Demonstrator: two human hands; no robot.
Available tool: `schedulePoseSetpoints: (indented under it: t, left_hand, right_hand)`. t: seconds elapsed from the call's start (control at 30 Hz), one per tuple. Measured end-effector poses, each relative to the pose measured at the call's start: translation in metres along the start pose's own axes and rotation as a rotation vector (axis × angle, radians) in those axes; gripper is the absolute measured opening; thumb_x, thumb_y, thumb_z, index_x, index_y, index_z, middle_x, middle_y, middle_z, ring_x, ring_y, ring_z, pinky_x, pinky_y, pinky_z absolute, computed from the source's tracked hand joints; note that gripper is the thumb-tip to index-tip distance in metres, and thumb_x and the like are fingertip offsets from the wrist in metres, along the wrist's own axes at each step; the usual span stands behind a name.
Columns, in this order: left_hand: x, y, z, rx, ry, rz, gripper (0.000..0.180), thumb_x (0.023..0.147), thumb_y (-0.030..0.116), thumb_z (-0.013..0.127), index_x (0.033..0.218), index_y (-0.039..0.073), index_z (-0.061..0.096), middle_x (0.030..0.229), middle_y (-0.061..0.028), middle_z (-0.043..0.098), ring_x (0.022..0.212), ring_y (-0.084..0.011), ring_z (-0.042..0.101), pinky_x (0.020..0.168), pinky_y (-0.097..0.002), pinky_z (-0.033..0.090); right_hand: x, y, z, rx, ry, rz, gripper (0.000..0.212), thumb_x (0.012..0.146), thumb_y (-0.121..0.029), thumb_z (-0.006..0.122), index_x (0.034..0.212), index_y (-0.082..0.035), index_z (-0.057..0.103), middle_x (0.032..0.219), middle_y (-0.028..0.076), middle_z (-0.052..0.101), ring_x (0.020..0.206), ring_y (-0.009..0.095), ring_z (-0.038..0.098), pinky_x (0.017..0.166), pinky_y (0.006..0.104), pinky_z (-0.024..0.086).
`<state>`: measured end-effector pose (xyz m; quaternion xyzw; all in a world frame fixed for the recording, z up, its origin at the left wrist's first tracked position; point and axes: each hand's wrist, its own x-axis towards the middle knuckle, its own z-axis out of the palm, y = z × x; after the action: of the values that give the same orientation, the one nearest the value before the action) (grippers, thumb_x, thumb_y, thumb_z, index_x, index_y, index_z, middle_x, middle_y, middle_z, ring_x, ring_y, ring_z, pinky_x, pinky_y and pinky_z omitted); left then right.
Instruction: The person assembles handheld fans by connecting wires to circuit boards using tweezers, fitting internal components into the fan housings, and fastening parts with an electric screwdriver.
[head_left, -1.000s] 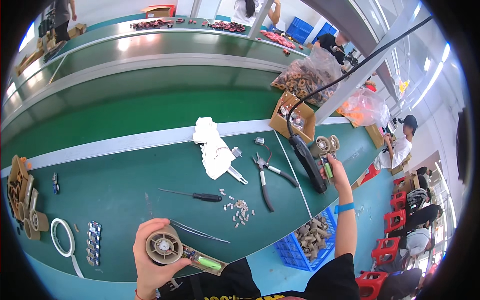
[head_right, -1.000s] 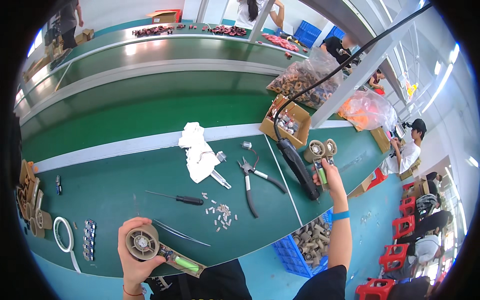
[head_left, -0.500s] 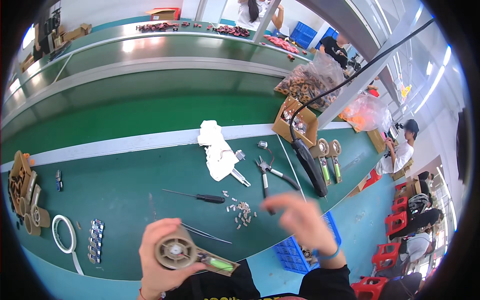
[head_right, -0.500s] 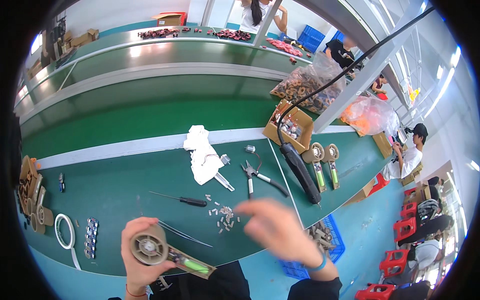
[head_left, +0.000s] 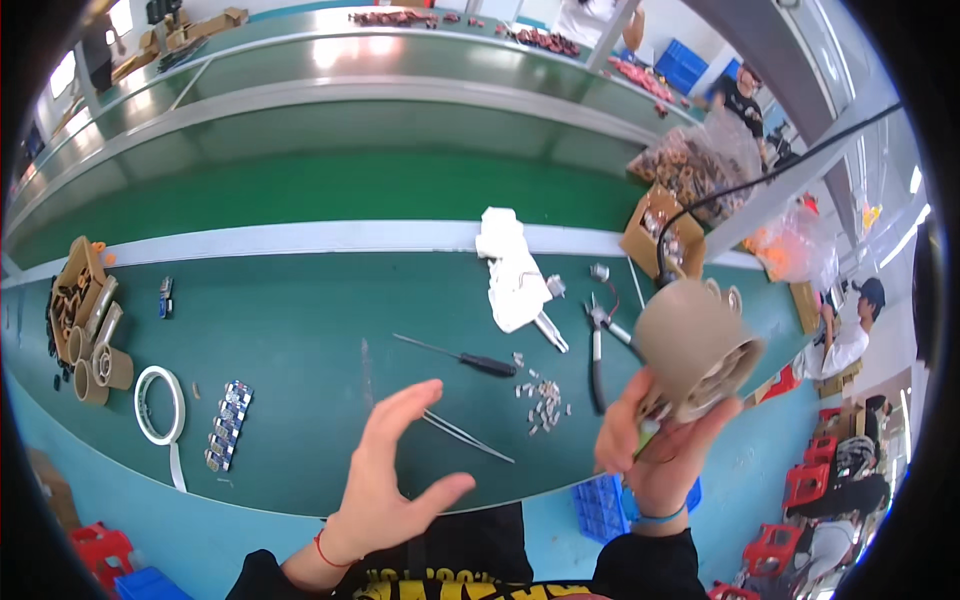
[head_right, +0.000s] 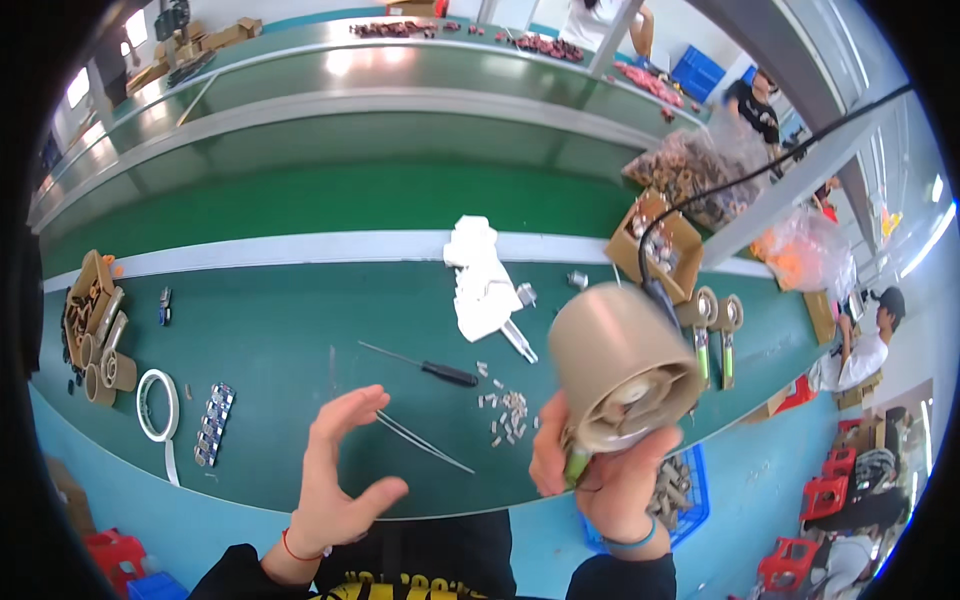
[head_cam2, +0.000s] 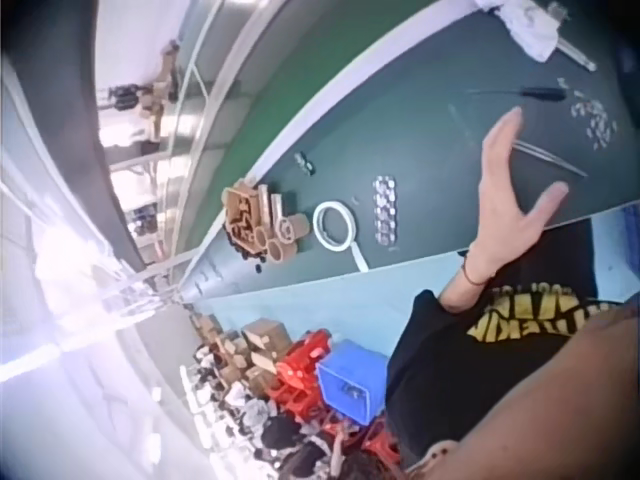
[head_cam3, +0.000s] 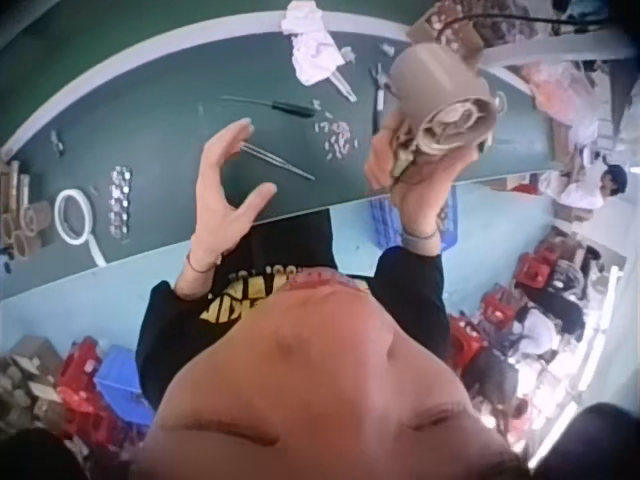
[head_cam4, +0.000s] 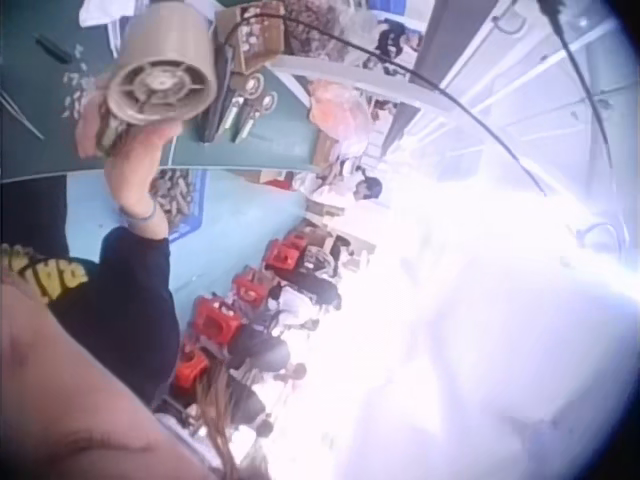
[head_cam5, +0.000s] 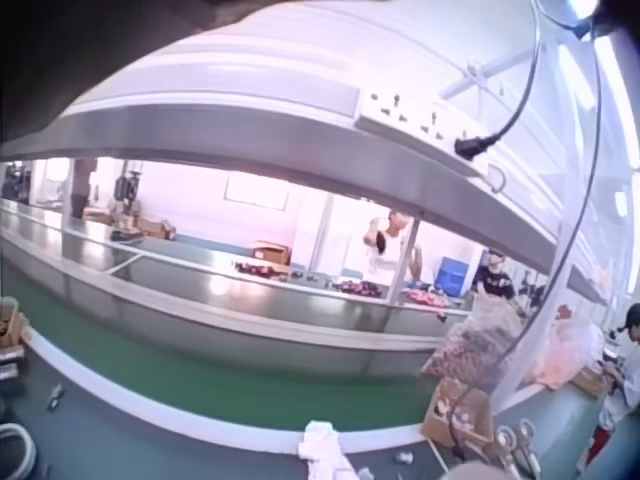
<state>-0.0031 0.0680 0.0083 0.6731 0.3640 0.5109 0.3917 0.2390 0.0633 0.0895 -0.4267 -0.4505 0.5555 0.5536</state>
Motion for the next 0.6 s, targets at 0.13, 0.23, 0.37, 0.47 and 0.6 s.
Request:
schedulePoseSetpoints:
  t: [0.13, 0.23, 0.37, 0.47, 0.6]
  left_hand:
    - [-0.008, -0.006, -0.008, 0.013, -0.004, -0.103, 0.064, 0.077, 0.002, 0.071, 0.135, -0.001, 0.044, 0.131, -0.0182, 0.054, 0.12, -0.0297, 0.056, 0.099, -0.041, 0.045]
    - [-0.011, -0.008, -0.006, 0.031, 0.003, -0.123, 0.057, 0.078, 0.0, 0.069, 0.13, -0.001, 0.048, 0.124, -0.0171, 0.058, 0.114, -0.0278, 0.058, 0.095, -0.0388, 0.047]
    - [-0.013, -0.012, -0.004, 0.013, 0.001, -0.109, 0.051, 0.078, -0.002, 0.067, 0.126, -0.001, 0.05, 0.12, -0.0164, 0.06, 0.11, -0.0261, 0.06, 0.092, -0.0365, 0.048]
    - [-0.016, -0.014, -0.005, -0.018, 0.084, -0.149, 0.049, 0.077, -0.004, 0.072, 0.123, 0.0, 0.056, 0.114, -0.0161, 0.066, 0.105, -0.0268, 0.062, 0.088, -0.0348, 0.05]
    - [-0.017, -0.017, -0.003, -0.05, 0.116, -0.154, 0.047, 0.077, -0.005, 0.072, 0.121, -0.001, 0.057, 0.113, -0.0162, 0.066, 0.104, -0.0269, 0.063, 0.087, -0.0347, 0.051]
  right_hand:
    - [0.032, 0.008, 0.019, -0.068, -0.109, 0.177, 0.085, 0.099, -0.07, 0.019, 0.127, 0.005, 0.047, 0.074, 0.007, 0.053, 0.053, 0.014, 0.047, 0.048, 0.0295, 0.04]
    - [0.036, 0.031, 0.016, 0.177, -0.101, 0.342, 0.073, 0.104, -0.057, 0.02, 0.133, 0.006, 0.044, 0.082, 0.007, 0.054, 0.059, 0.014, 0.048, 0.053, 0.0287, 0.04]
    - [0.04, 0.046, 0.01, 0.503, -0.206, 0.263, 0.059, 0.107, -0.039, 0.027, 0.142, 0.008, 0.036, 0.1, 0.009, 0.057, 0.072, 0.014, 0.05, 0.062, 0.0285, 0.044]
    - [0.046, 0.054, 0.016, 0.702, -0.223, 0.266, 0.057, 0.107, -0.035, 0.03, 0.145, 0.008, 0.033, 0.109, 0.012, 0.056, 0.078, 0.016, 0.049, 0.067, 0.031, 0.043]
    - [0.048, 0.055, 0.015, 0.727, -0.228, 0.257, 0.061, 0.105, -0.034, 0.032, 0.148, 0.009, 0.027, 0.111, 0.011, 0.054, 0.079, 0.017, 0.046, 0.065, 0.0324, 0.039]
